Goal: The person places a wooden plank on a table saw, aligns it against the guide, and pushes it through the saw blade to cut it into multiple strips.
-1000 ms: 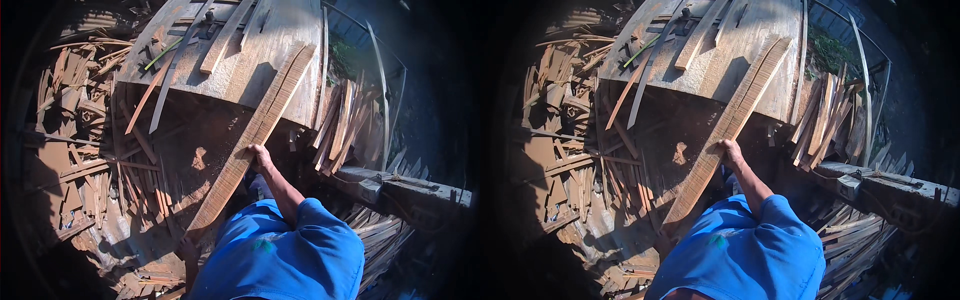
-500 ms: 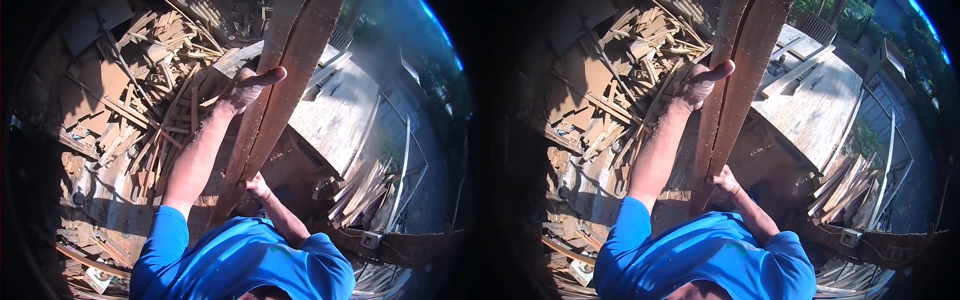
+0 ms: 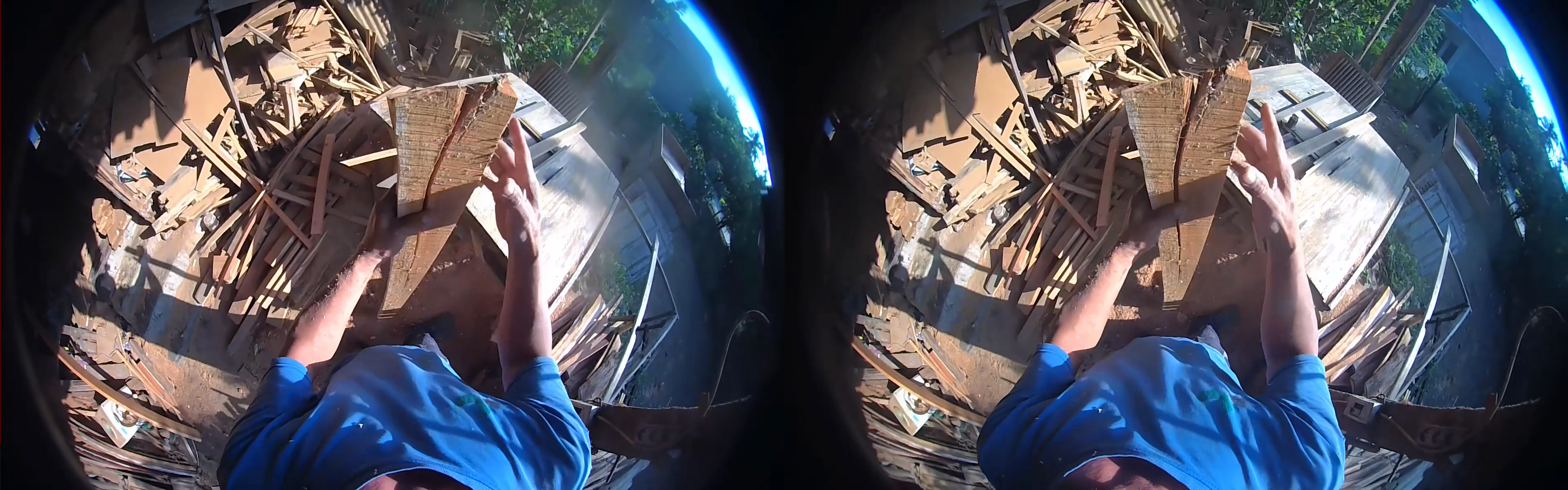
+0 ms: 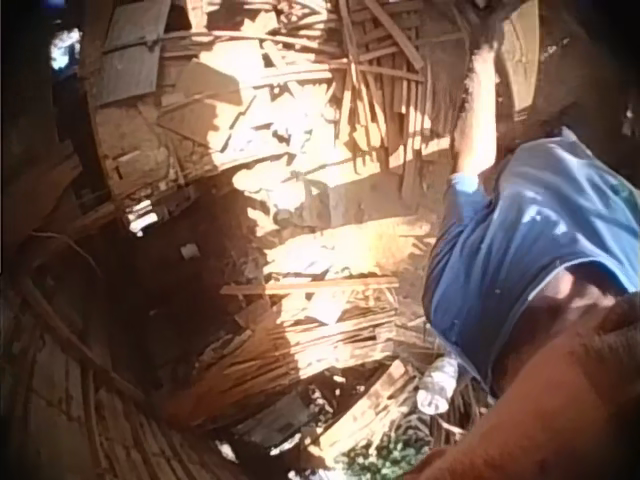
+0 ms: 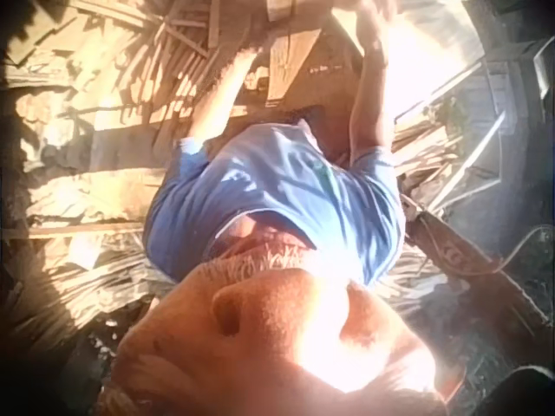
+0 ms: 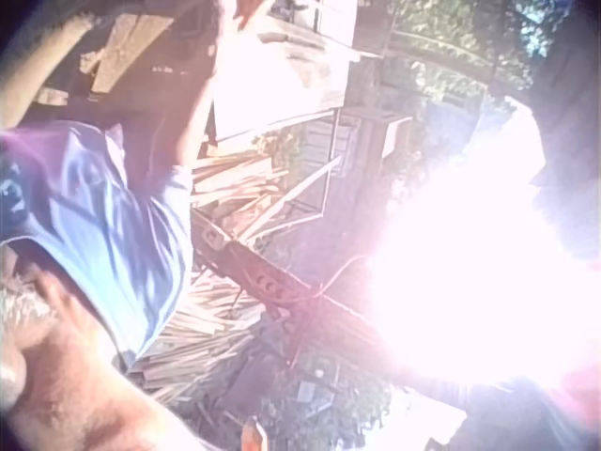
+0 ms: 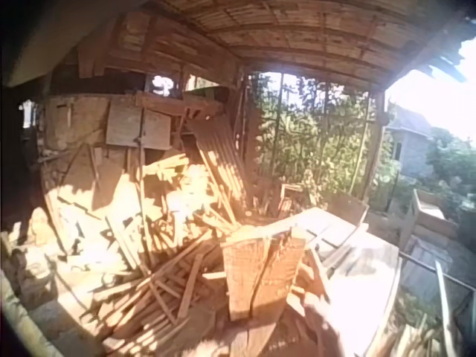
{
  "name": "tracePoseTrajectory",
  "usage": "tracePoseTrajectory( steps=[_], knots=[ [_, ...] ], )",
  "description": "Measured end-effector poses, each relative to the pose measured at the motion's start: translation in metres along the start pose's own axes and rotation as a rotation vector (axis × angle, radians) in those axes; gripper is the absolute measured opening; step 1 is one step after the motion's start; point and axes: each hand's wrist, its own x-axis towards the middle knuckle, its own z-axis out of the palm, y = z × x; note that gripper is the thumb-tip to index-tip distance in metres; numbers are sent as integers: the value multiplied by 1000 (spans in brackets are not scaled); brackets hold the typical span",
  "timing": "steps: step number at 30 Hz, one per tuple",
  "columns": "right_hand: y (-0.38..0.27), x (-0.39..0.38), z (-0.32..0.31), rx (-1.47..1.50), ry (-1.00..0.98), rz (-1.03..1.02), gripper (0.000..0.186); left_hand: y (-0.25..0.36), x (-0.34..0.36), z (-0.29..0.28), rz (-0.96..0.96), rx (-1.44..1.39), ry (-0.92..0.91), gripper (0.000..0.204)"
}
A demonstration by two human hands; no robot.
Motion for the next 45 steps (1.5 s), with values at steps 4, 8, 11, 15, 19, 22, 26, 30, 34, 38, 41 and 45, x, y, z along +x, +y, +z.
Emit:
tracePoseTrajectory(
  steps=[4, 8, 11, 15, 19, 22, 26, 30, 34, 38, 41, 45],
  knots=[
    [-28, 39, 36, -828, 122, -76, 126, -59, -18, 28, 192, 26, 139, 69],
    [-8, 44, 35, -912, 155, -385, 134, -78, -10, 30, 139, -89, 109, 62],
    [5, 30, 23, -814, 128, -375, 123, -69, 2, 14, 38, 116, -25, 57],
    [22, 32, 27, -550, 60, -360, 109, -59, 25, 10, 209, 218, 25, 47],
    [35, 48, 35, -382, 27, -378, 95, -58, 31, 10, 227, 124, 112, 46],
    [38, 44, 31, -580, 84, -444, 92, -60, 29, 7, 12, 54, 217, 51],
    [38, 42, 29, -548, 38, -308, 93, -69, 21, 8, 191, 146, 243, 64],
    [38, 40, 33, -595, 64, -336, 93, -87, 25, 8, 349, 251, 274, 65],
    [41, 31, 36, -623, 85, -356, 95, -107, 36, 14, 474, 447, 289, 63],
    [39, 27, 29, -609, 84, -348, 96, -106, 33, 27, 526, 539, 217, 59],
    [33, 22, 23, -608, 94, -350, 97, -94, 27, 40, 549, 417, 237, 59],
    [25, 16, 15, -593, 103, -335, 98, -71, 17, 22, 367, 360, -167, 76]
  ],
)
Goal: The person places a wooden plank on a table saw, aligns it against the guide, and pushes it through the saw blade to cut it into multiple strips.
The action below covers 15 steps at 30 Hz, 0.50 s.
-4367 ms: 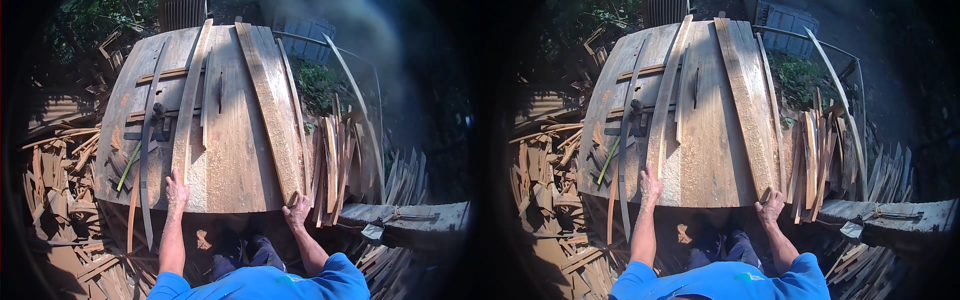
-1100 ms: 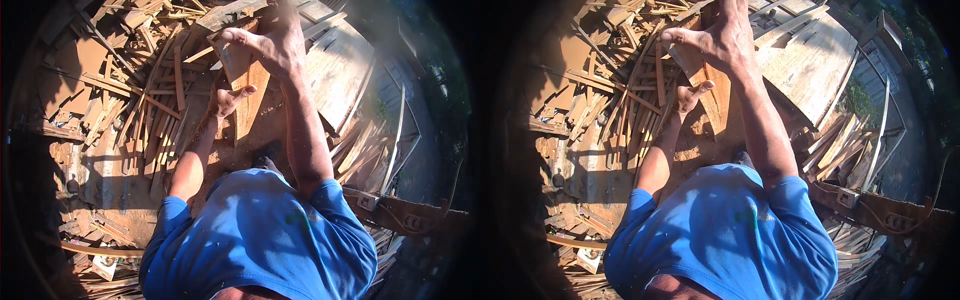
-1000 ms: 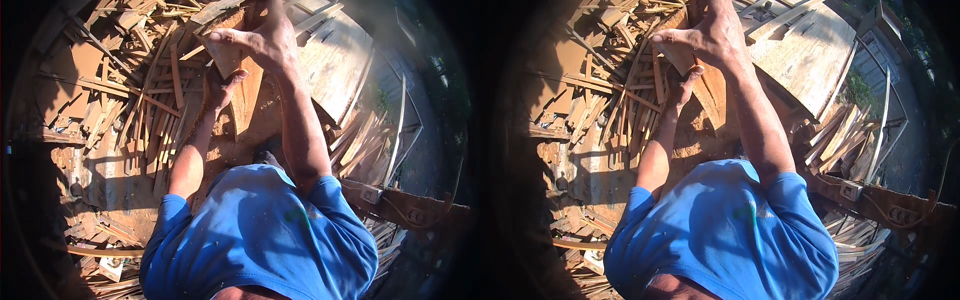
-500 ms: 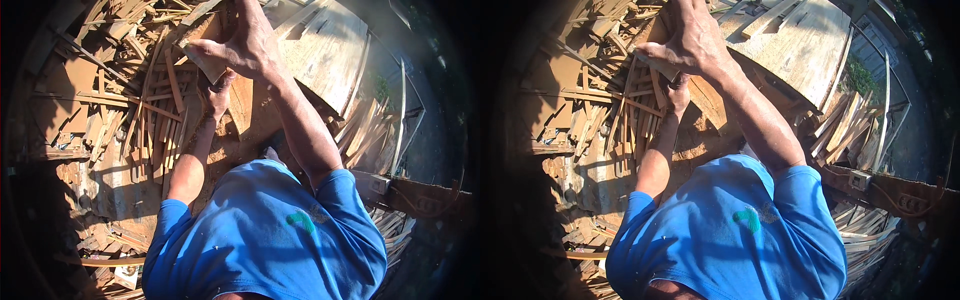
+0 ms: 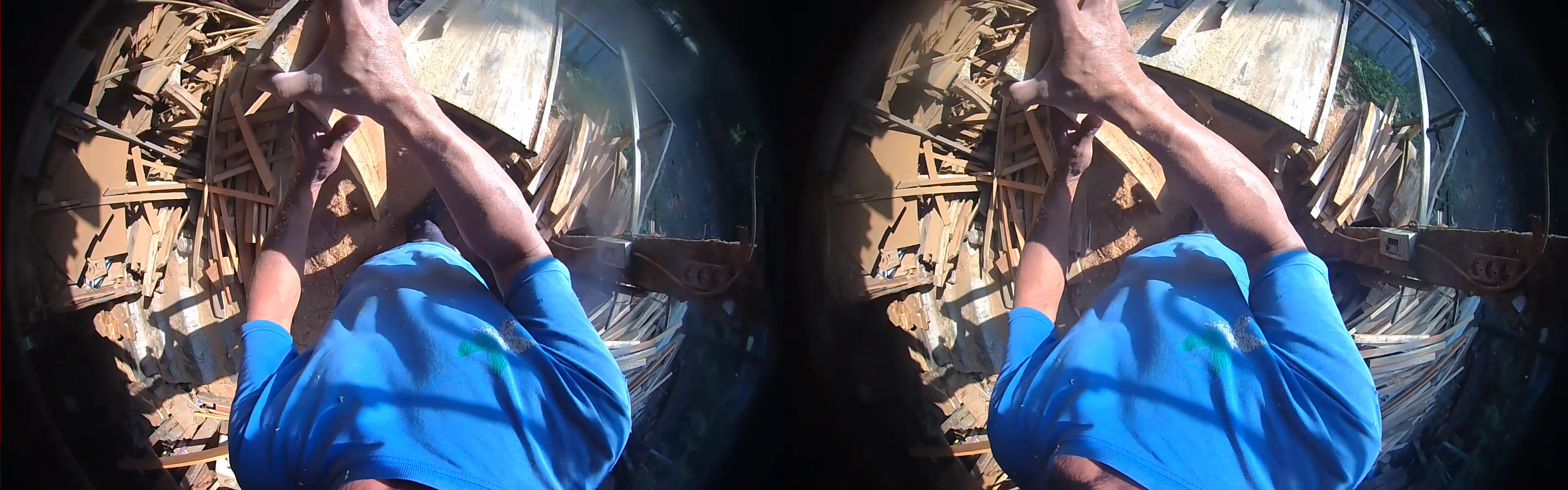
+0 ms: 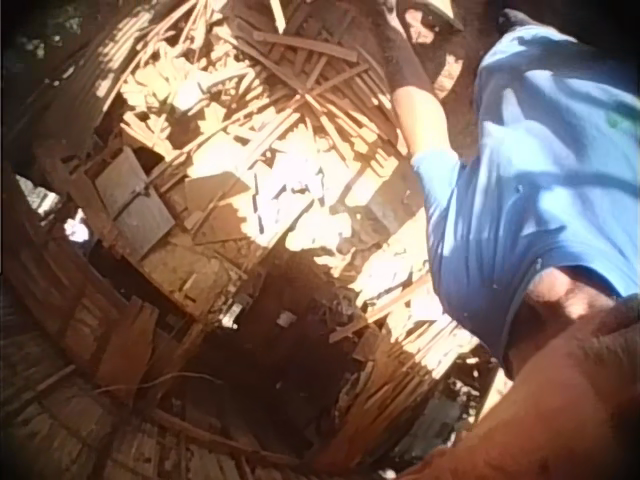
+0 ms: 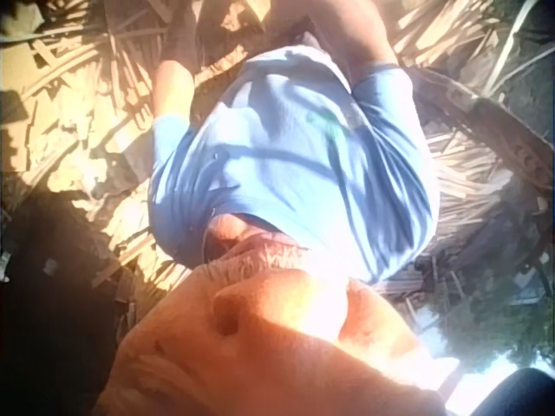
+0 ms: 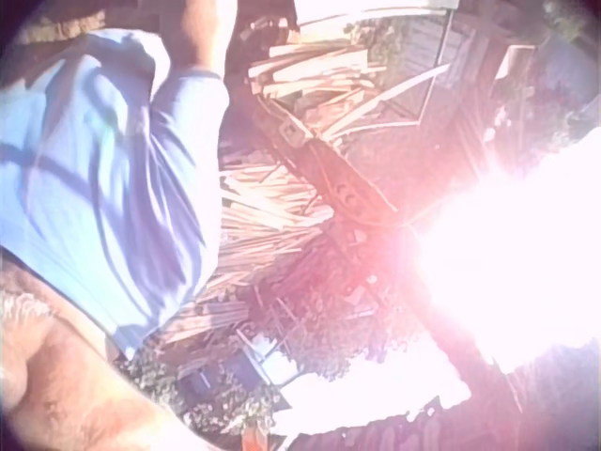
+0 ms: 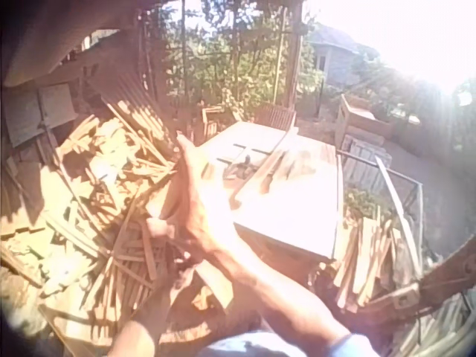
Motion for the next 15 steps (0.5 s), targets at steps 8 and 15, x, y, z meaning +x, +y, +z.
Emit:
tracePoseTrajectory(
  steps=[8, 15],
  knots=[
    [-16, -38, -22, -55, 54, 119, 100, 22, 2, -21, -31, -63, -337, 108],
    [-21, -23, -71, 319, 66, 393, 102, 38, 0, 51, 40, -61, -40, 112]
  ],
)
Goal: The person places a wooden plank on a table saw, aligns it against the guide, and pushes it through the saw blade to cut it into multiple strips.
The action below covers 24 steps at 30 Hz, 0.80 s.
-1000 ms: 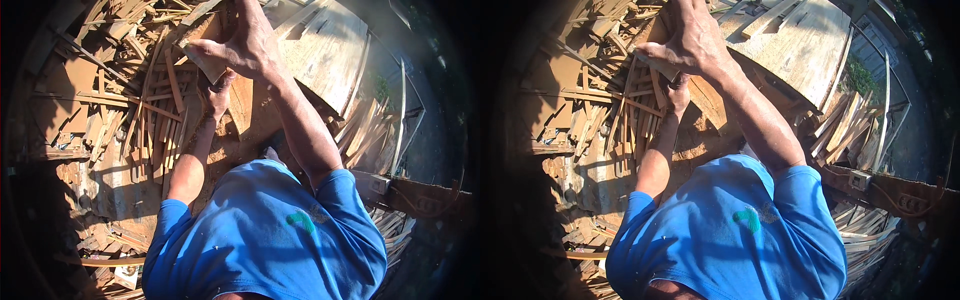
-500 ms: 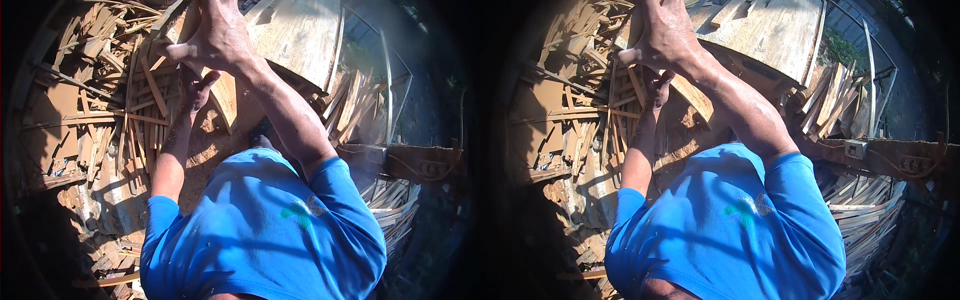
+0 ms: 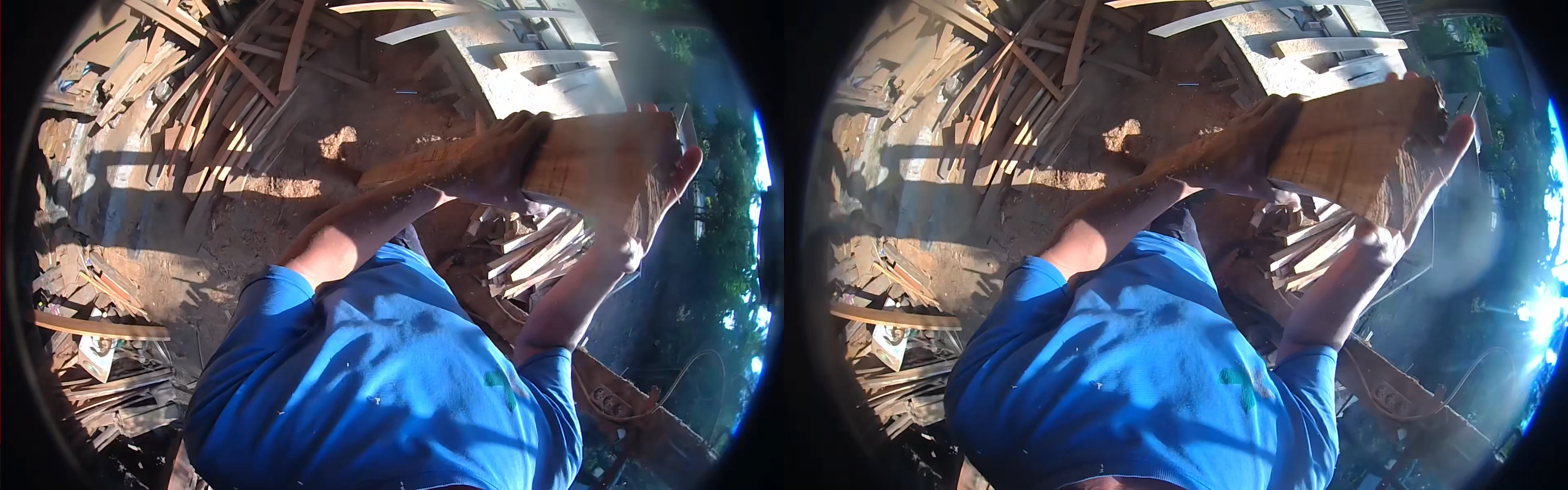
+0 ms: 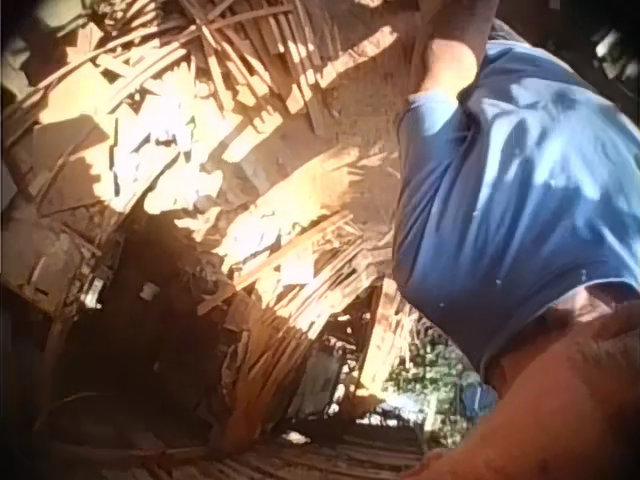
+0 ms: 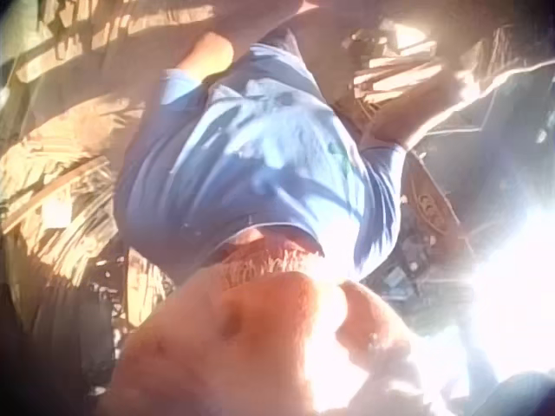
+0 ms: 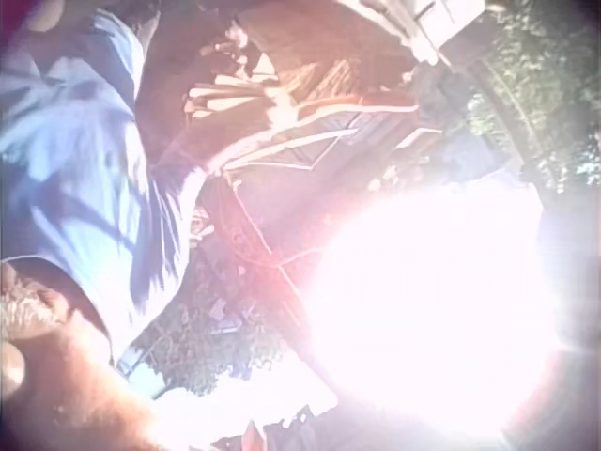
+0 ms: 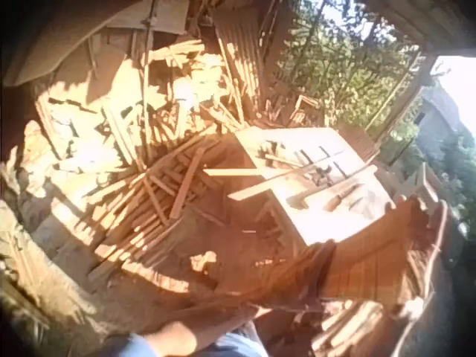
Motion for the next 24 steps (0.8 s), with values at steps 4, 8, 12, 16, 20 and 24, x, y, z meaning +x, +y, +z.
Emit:
tracePoseTrajectory(
  steps=[4, 8, 12, 16, 20, 24],
  knots=[
    [6, -52, -18, 101, 8, 93, 103, -6, -8, 39, 7, 7, -35, 116],
    [4, -75, -32, 88, 41, 137, 104, -8, -15, 55, -5, -17, 31, 113],
    [2, -67, -35, 89, 38, 151, 106, -7, -17, 50, 19, -4, 83, 99],
    [-1, -65, -32, 101, 48, 151, 107, -2, -17, 47, -4, 91, 131, 123],
    [1, -60, -35, 118, 46, 156, 108, -9, -22, 55, -34, 24, 11, 133],
    [9, -40, -37, 152, 24, 174, 109, -68, -76, 37, -97, 75, -91, 144]
  ],
)
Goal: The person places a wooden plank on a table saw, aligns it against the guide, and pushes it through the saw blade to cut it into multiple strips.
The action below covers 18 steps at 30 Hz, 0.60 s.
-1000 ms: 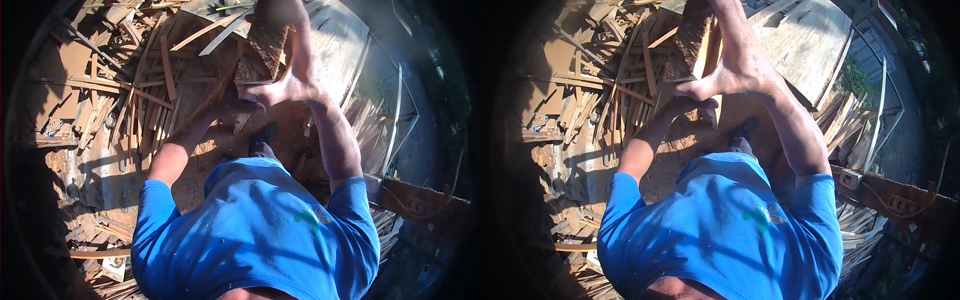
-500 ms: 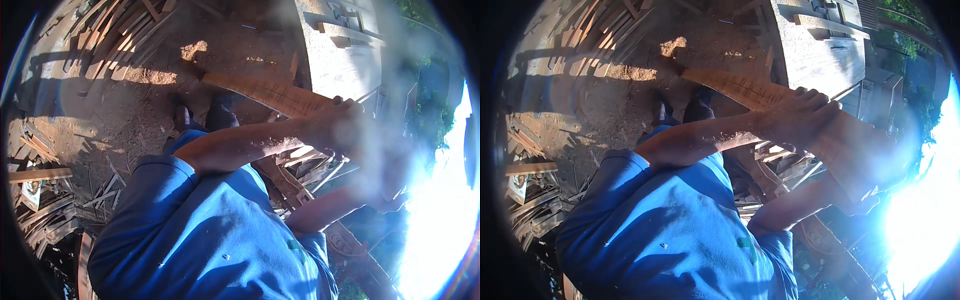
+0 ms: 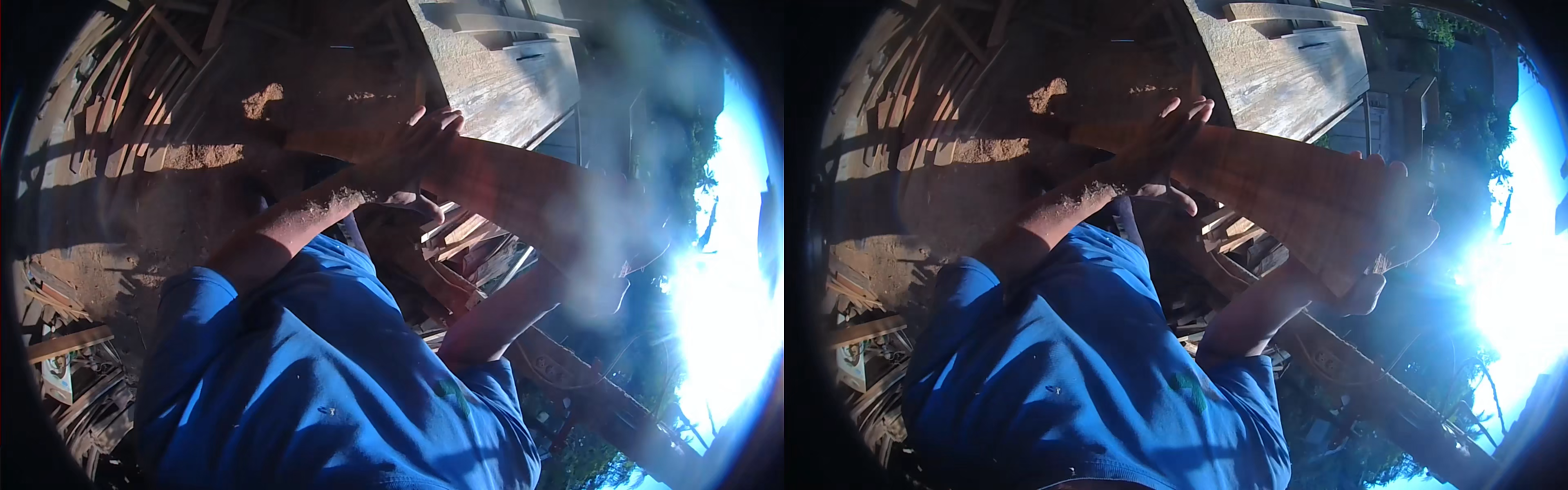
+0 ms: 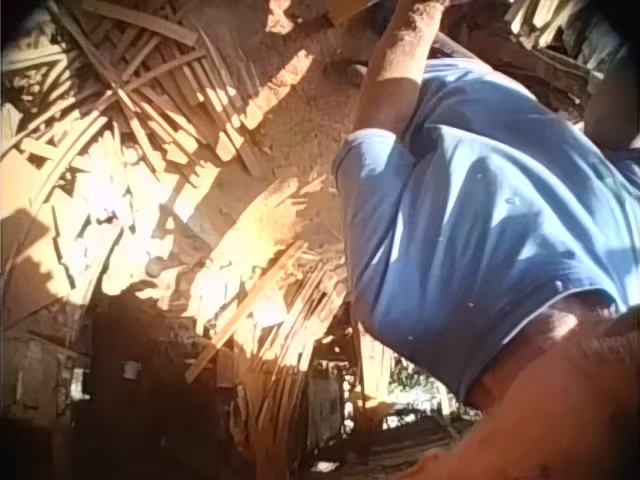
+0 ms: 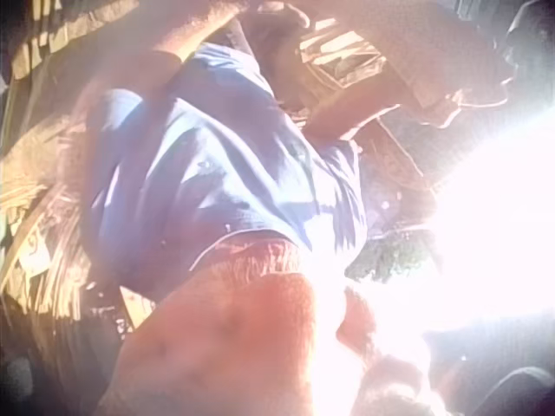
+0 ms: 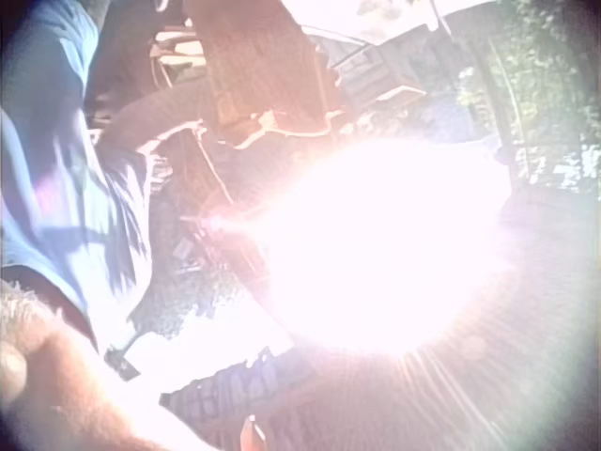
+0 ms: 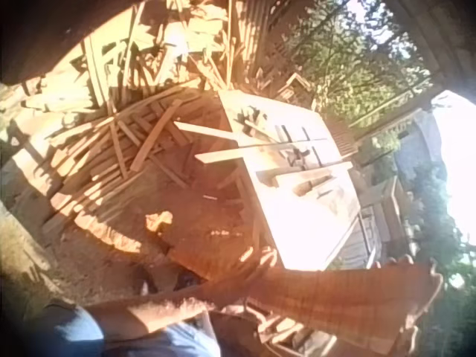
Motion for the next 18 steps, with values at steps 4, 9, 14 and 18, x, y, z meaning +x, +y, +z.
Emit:
tracePoseTrajectory(
  steps=[4, 9, 14, 18],
  knots=[
    [2, 8, 0, 27, -12, -18, 110, -73, -74, 20, -354, 340, -300, 148],
    [-4, -19, -10, 0, 33, -36, 112, -123, -78, 68, -293, 176, -140, 119],
    [-11, -28, -9, 2, 48, -36, 113, -115, -78, 68, -212, 160, -25, 110],
    [-4, -3, -6, 11, 27, -36, 114, -111, -74, 65, -207, 114, 29, 100]
  ],
)
